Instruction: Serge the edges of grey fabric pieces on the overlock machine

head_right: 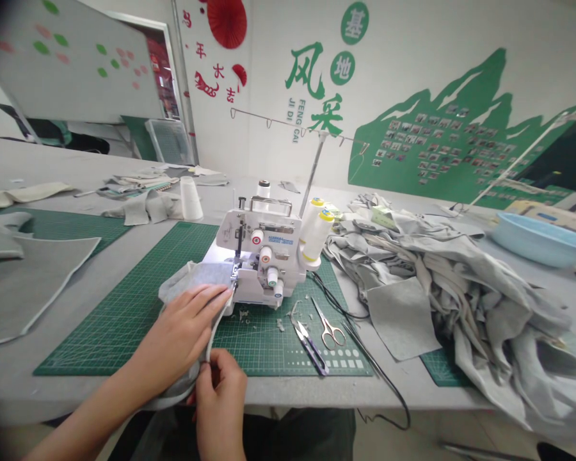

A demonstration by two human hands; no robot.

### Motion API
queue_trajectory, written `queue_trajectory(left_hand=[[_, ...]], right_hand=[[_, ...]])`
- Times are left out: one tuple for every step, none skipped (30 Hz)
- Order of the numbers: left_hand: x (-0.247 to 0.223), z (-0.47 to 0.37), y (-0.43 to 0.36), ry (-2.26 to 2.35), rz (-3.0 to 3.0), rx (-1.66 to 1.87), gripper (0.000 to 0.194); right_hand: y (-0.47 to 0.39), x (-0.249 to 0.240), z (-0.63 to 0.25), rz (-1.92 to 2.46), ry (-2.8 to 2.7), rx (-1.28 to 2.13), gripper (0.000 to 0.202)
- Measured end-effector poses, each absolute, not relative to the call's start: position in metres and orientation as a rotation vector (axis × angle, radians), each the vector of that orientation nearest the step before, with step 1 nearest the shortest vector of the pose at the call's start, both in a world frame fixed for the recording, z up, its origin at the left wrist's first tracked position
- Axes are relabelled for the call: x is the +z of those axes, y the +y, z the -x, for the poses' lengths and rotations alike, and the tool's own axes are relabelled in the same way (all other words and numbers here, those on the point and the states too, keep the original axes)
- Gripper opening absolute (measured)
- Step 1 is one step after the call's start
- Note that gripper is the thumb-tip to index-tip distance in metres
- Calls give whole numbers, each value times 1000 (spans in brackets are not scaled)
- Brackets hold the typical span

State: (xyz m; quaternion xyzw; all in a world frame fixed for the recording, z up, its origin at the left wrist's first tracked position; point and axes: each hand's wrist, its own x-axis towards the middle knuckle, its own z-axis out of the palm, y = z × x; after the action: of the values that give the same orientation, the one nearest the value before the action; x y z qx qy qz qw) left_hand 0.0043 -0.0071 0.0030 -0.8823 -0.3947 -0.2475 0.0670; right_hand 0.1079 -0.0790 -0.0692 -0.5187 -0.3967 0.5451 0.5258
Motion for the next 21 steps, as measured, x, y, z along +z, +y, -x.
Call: queue_trajectory(left_hand=[[3,-4,-7,-1193,2661,-749,59],[2,-4,-7,-1197,2664,-749,61],[2,-4,-6,-1202,2668,-747,62],[3,-4,-6,-1207,2671,-746,62],[3,-4,-6,-1210,2672,-748,62],[4,-4,-5,-1210,2672,-749,62],[5,-4,-5,-1208,2675,-747,62],[5,-4,-5,-1203,2676,-749,61],[6,-5,-5,-1201,2678,-751,59],[7,-5,-5,-1203,2681,-757,58],[8,-5,-5,-1210,2684,-765,56],[8,-5,-6,-1220,2686,-776,55],[9,-6,-6,-1230,2687,-787,53],[10,-6,-5,-1239,2688,-793,53],[10,-7,-4,-1245,2689,-793,52],[11,-7,-3,-1249,2691,-791,51],[11,-8,-2,-1252,2690,-785,51],[12,-8,0,-1253,2688,-779,50],[12,-8,2,-1254,2685,-773,49],[13,-9,4,-1256,2682,-766,48],[13,-9,5,-1259,2677,-760,47]], right_hand=[[-79,-69,-108,1243,-943,1307,16],[-79,-69,-108,1247,-941,1306,16],[-79,-69,-108,1251,-941,1302,16],[-79,-69,-108,1254,-940,1297,15],[-79,-69,-108,1254,-939,1293,15],[-79,-70,-108,1254,-939,1289,15],[-80,-70,-108,1254,-939,1286,14],[-80,-71,-109,1252,-940,1285,13],[-80,-71,-109,1251,-942,1286,12],[-80,-71,-109,1251,-943,1289,11],[-80,-70,-109,1252,-942,1288,10],[-79,-70,-110,1256,-938,1286,9],[-79,-69,-110,1258,-933,1285,7],[-79,-68,-110,1259,-928,1286,6],[-78,-67,-110,1257,-920,1290,5],[-78,-65,-110,1254,-910,1299,4],[-77,-64,-111,1251,-898,1315,3],[-77,-63,-111,1250,-885,1336,2],[-76,-62,-112,1252,-872,1359,3],[-75,-62,-112,1254,-858,1381,4],[-75,-61,-113,1254,-843,1401,5]])
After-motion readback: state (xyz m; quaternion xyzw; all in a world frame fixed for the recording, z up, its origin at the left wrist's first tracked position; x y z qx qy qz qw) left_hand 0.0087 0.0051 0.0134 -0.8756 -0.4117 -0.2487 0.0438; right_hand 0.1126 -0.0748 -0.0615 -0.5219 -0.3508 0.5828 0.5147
